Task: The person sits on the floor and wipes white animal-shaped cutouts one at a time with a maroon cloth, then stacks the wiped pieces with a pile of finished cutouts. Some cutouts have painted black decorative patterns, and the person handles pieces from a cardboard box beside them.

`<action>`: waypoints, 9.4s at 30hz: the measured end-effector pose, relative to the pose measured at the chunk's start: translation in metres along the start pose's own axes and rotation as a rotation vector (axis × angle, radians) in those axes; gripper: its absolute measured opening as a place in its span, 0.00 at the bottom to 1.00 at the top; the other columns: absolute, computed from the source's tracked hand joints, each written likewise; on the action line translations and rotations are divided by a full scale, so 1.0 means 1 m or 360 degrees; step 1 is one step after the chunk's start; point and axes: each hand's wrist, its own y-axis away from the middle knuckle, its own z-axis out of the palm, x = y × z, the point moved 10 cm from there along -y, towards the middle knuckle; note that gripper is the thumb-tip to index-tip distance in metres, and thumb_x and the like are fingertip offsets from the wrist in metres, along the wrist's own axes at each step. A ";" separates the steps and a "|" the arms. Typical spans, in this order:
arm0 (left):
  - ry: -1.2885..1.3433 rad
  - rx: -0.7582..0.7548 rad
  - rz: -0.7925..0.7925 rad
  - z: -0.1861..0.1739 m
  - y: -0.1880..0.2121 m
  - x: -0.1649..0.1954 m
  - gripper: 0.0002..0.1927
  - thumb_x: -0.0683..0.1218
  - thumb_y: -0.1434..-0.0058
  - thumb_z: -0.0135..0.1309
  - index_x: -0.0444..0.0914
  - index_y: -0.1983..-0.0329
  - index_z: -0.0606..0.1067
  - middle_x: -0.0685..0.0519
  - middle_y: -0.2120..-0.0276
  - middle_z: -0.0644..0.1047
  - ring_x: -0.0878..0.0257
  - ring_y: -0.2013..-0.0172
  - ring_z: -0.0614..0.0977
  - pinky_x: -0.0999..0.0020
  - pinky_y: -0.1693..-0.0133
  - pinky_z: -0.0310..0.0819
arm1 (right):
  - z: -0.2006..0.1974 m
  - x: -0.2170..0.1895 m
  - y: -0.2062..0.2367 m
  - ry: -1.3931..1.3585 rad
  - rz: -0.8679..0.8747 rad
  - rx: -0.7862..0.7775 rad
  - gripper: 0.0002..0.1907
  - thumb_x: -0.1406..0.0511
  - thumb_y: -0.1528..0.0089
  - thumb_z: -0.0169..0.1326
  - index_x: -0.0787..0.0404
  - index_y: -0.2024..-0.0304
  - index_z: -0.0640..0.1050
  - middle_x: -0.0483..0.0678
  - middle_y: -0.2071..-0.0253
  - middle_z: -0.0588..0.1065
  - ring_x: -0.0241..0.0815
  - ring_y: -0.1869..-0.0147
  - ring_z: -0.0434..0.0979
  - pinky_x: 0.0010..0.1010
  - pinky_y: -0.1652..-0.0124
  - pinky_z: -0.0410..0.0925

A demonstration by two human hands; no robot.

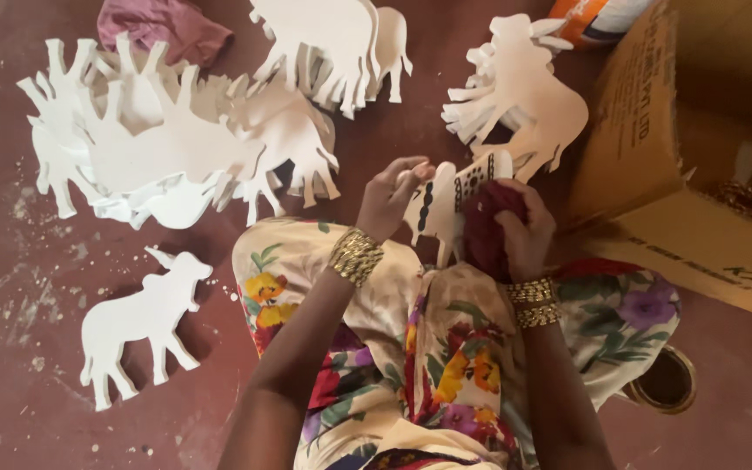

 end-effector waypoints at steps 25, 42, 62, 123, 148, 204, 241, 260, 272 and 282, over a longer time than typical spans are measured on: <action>-0.0309 0.0250 -0.0306 -0.032 -0.012 -0.023 0.22 0.57 0.28 0.49 0.38 0.44 0.79 0.45 0.62 0.85 0.62 0.61 0.87 0.68 0.58 0.80 | 0.136 -0.018 -0.017 0.0046 -0.0183 -0.0335 0.35 0.69 0.36 0.55 0.60 0.27 0.61 0.58 0.24 0.55 0.55 0.19 0.53 0.42 0.25 0.55; -0.0069 -0.0027 -0.0617 -0.022 0.017 -0.035 0.40 0.66 0.24 0.27 0.42 0.35 0.84 0.33 0.63 0.83 0.54 0.68 0.79 0.56 0.60 0.69 | 0.056 -0.040 0.021 0.0291 -0.0040 0.0233 0.25 0.70 0.41 0.63 0.61 0.42 0.72 0.54 0.45 0.74 0.51 0.42 0.76 0.40 0.42 0.71; 0.0286 0.0104 -0.0139 -0.015 0.016 -0.048 0.21 0.50 0.30 0.51 0.31 0.40 0.75 0.47 0.52 0.83 0.65 0.52 0.84 0.74 0.51 0.79 | 0.123 -0.057 0.064 0.0562 -0.0570 -0.0215 0.19 0.70 0.39 0.55 0.56 0.45 0.76 0.57 0.45 0.72 0.55 0.47 0.79 0.37 0.54 0.76; -0.0437 -0.0295 -0.0101 0.194 -0.187 -0.154 0.35 0.63 0.39 0.62 0.40 0.35 0.73 0.39 0.32 0.67 0.46 0.31 0.66 0.47 0.33 0.50 | -0.070 0.241 -0.086 -0.0643 0.0965 0.0728 0.20 0.61 0.29 0.51 0.60 0.36 0.66 0.47 0.54 0.73 0.40 0.52 0.74 0.35 0.56 0.73; -0.0970 0.0165 -0.0398 0.035 -0.006 -0.139 0.10 0.52 0.32 0.52 0.43 0.59 0.79 0.45 0.59 0.82 0.47 0.57 0.83 0.51 0.54 0.76 | 0.059 0.123 -0.057 0.0833 0.0064 -0.0303 0.19 0.61 0.36 0.57 0.60 0.44 0.78 0.57 0.46 0.75 0.58 0.42 0.78 0.45 0.43 0.69; 0.1536 0.1891 -0.0508 -0.265 0.057 -0.139 0.17 0.52 0.34 0.62 0.32 0.61 0.75 0.51 0.75 0.74 0.62 0.74 0.74 0.68 0.73 0.65 | 0.048 0.141 0.026 -0.0765 0.1140 -0.0033 0.17 0.65 0.40 0.61 0.64 0.49 0.79 0.47 0.53 0.80 0.39 0.52 0.80 0.34 0.51 0.73; -0.0320 0.0040 -0.0287 -0.033 0.075 -0.031 0.20 0.58 0.31 0.50 0.38 0.49 0.74 0.46 0.75 0.79 0.55 0.76 0.82 0.61 0.72 0.73 | 0.058 0.001 -0.048 0.0531 -0.0303 0.0397 0.30 0.61 0.36 0.52 0.76 0.39 0.63 0.67 0.44 0.63 0.61 0.42 0.65 0.45 0.44 0.62; -0.0271 -0.0234 -0.0152 -0.007 0.077 -0.012 0.20 0.53 0.31 0.56 0.36 0.44 0.72 0.44 0.60 0.81 0.57 0.61 0.84 0.63 0.58 0.79 | 0.089 -0.072 -0.009 0.0808 -0.0502 -0.0733 0.26 0.67 0.47 0.62 0.59 0.45 0.77 0.51 0.40 0.72 0.56 0.41 0.74 0.43 0.46 0.70; -0.0016 -0.0266 -0.0214 -0.003 0.082 -0.013 0.31 0.49 0.31 0.54 0.40 0.27 0.62 0.46 0.44 0.80 0.59 0.46 0.83 0.65 0.46 0.78 | 0.073 -0.088 0.014 0.0843 -0.0541 -0.0093 0.14 0.67 0.36 0.57 0.58 0.48 0.80 0.49 0.44 0.74 0.51 0.39 0.76 0.42 0.41 0.68; 0.0522 -0.0484 -0.0119 0.040 0.078 -0.032 0.25 0.36 0.32 0.56 0.33 0.32 0.68 0.39 0.41 0.77 0.55 0.44 0.81 0.59 0.43 0.78 | 0.112 -0.160 0.045 0.1101 -0.0929 -0.0585 0.20 0.67 0.44 0.60 0.57 0.47 0.80 0.48 0.39 0.74 0.54 0.38 0.75 0.43 0.40 0.69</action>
